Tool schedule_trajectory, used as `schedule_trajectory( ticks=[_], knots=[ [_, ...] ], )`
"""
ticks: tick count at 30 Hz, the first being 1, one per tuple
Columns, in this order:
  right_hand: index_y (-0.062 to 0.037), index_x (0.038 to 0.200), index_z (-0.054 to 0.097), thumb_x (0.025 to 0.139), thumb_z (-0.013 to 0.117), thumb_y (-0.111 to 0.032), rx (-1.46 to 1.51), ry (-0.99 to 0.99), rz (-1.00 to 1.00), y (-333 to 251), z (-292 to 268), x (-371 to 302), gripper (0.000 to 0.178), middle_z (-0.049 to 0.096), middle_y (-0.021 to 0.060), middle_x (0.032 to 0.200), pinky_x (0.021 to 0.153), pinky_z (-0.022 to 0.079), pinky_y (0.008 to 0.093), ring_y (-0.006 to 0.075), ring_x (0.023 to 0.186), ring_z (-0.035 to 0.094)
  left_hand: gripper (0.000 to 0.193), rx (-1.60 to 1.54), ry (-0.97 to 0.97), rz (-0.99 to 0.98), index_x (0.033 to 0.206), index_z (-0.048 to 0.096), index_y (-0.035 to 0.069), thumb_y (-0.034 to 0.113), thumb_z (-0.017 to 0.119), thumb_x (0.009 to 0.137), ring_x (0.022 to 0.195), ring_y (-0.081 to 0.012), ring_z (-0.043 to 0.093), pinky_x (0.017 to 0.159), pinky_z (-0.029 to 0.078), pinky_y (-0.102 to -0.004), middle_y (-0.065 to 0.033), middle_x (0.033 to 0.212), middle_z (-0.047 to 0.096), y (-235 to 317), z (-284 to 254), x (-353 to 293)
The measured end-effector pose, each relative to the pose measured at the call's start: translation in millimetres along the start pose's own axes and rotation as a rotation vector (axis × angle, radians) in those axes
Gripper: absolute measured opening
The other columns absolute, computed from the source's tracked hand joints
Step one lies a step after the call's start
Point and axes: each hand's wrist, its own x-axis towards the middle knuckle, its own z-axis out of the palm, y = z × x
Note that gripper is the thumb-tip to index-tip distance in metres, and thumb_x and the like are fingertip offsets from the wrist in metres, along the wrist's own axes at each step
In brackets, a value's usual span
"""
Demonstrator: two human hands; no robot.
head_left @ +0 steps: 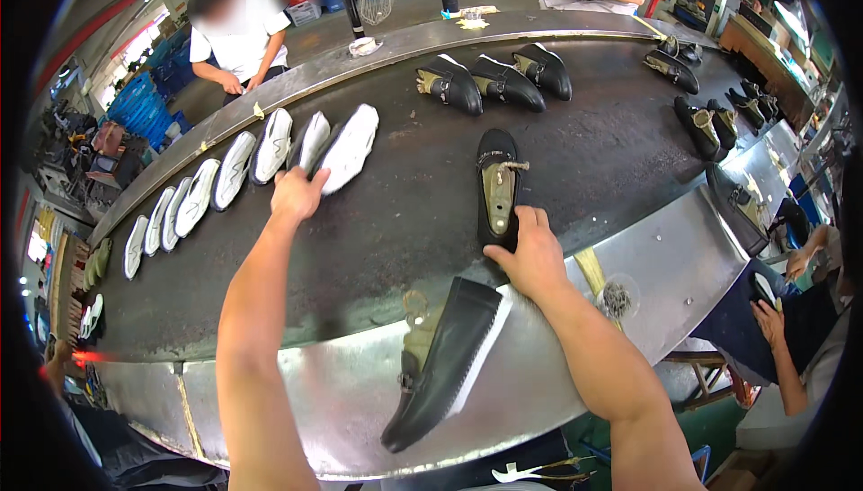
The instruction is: Attaching and pulling the upper part of a shoe onto a last using a pincer tool and placing it on a conveyor belt.
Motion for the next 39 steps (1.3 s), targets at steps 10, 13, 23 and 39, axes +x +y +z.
schedule_trajectory(
  ticks=[10,13,23,39],
  knots=[
    [0.005,0.135,0.045,0.078,0.081,-0.022,0.023,0.221,-0.117,10,7,-9,0.073,0.05,0.0249,0.138,0.11,0.04,0.0438,0.0409,0.13,0.047,0.042,-0.158,0.089,0.038,0.082,0.064,-0.005,0.035,0.074,0.085,0.079,-0.0385,0.058,0.072,0.047,-0.0434,-0.0222,0.088,0.058,-141,-160,-350],
    [0.0052,0.134,0.046,0.081,0.077,-0.018,0.04,0.375,-0.215,17,5,-36,0.065,0.051,0.0251,0.136,0.108,0.04,0.0471,0.042,0.128,0.048,0.044,0.149,0.115,-0.01,0.102,0.067,-0.003,0.032,0.08,0.079,0.107,-0.0427,0.059,0.09,0.049,-0.0417,-0.0287,0.118,0.059,-145,-162,-411],
    [-0.0057,0.102,0.064,0.087,0.07,-0.04,-0.056,-0.587,-0.462,92,-81,-424,0.038,0.064,0.0164,0.097,0.081,0.051,0.0447,0.0355,0.092,0.063,0.082,-0.203,-0.145,0.221,0.14,0.048,-0.003,0.05,0.074,0.083,0.105,-0.0395,0.067,0.089,0.052,-0.0436,-0.0302,0.111,0.066,63,-102,-383],
    [-0.0036,0.125,0.048,0.081,0.081,-0.013,0.9,-0.883,0.693,244,-124,-563,0.055,0.06,0.0051,0.09,0.065,0.051,0.0299,0.0152,0.076,0.061,0.089,-0.25,-0.662,0.329,0.146,0.04,-0.006,0.054,0.066,0.086,0.132,-0.0465,0.047,0.109,0.04,-0.0446,-0.033,0.154,0.03,-12,10,-737]
  ],
)
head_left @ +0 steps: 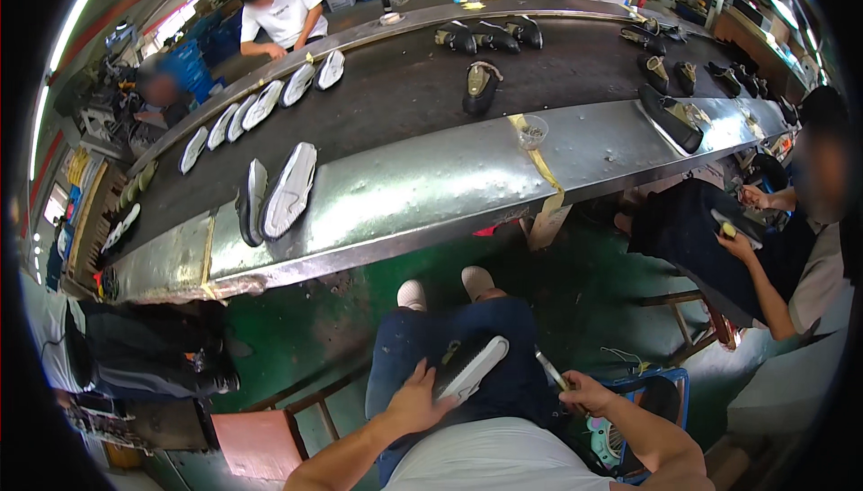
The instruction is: Attaching and pulling the upper part of a shoe onto a last using a pincer tool and placing it on a conveyor belt.
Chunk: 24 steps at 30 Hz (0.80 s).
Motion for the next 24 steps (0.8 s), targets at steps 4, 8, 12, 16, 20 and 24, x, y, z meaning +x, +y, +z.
schedule_trajectory(
  ticks=[4,8,12,16,20,24],
  knots=[
    [-0.0065,0.122,0.05,0.084,0.073,-0.007,0.275,-0.012,-0.022,-26,17,0,0.045,0.057,0.0041,0.088,0.052,0.045,0.0268,0.0129,0.066,0.056,0.09,0.256,-0.007,0.168,0.143,0.043,-0.008,0.057,0.067,0.085,0.129,-0.044,0.051,0.107,0.043,-0.0436,-0.0344,0.144,0.043,57,-44,58],
    [-0.004,0.125,0.051,0.086,0.063,-0.002,0.475,-0.1,-0.067,-69,47,-1,0.042,0.061,0.0075,0.094,0.063,0.05,0.0304,0.018,0.079,0.061,0.083,-0.181,-0.231,0.029,0.145,0.044,0.001,0.053,0.068,0.085,0.115,-0.0372,0.062,0.101,0.047,-0.0408,-0.0261,0.124,0.063,36,-25,148],
    [0.0006,0.126,0.053,0.094,0.06,-0.011,-0.155,0.059,-0.219,-80,65,-6,0.035,0.067,0.009,0.096,0.072,0.052,0.0305,0.0176,0.081,0.064,0.065,-0.982,-0.064,0.087,0.148,0.042,0.006,0.027,0.069,0.093,0.113,-0.019,0.06,0.098,0.047,-0.0323,-0.0125,0.126,0.063,16,-33,140],
    [0.0012,0.126,0.056,0.097,0.06,-0.02,-0.672,0.012,-0.293,-121,102,-19,0.037,0.07,0.0102,0.094,0.076,0.053,0.0307,0.0176,0.082,0.067,0.07,-1.186,0.108,0.189,0.154,0.033,0.013,0.017,0.069,0.094,0.121,-0.0175,0.053,0.104,0.042,-0.0313,-0.011,0.135,0.055,15,-53,89],
    [-0.0001,0.136,0.051,0.097,0.06,-0.021,-0.701,-0.161,-0.435,-142,135,-7,0.045,0.07,0.012,0.103,0.083,0.052,0.0319,0.0211,0.09,0.068,0.068,-1.185,0.121,0.176,0.155,0.03,0.017,0.018,0.067,0.097,0.126,-0.018,0.047,0.108,0.037,-0.0318,-0.0113,0.135,0.053,8,-63,61],
    [0.0003,0.133,0.053,0.099,0.057,-0.018,-0.498,-0.286,-0.259,-149,161,9,0.039,0.068,0.01,0.107,0.084,0.052,0.0314,0.015,0.094,0.065,0.059,-1.184,0.11,0.156,0.154,0.029,0.015,0.024,0.058,0.102,0.129,-0.0213,0.045,0.11,0.034,-0.0348,-0.0139,0.137,0.05,3,-66,42]
  ],
)
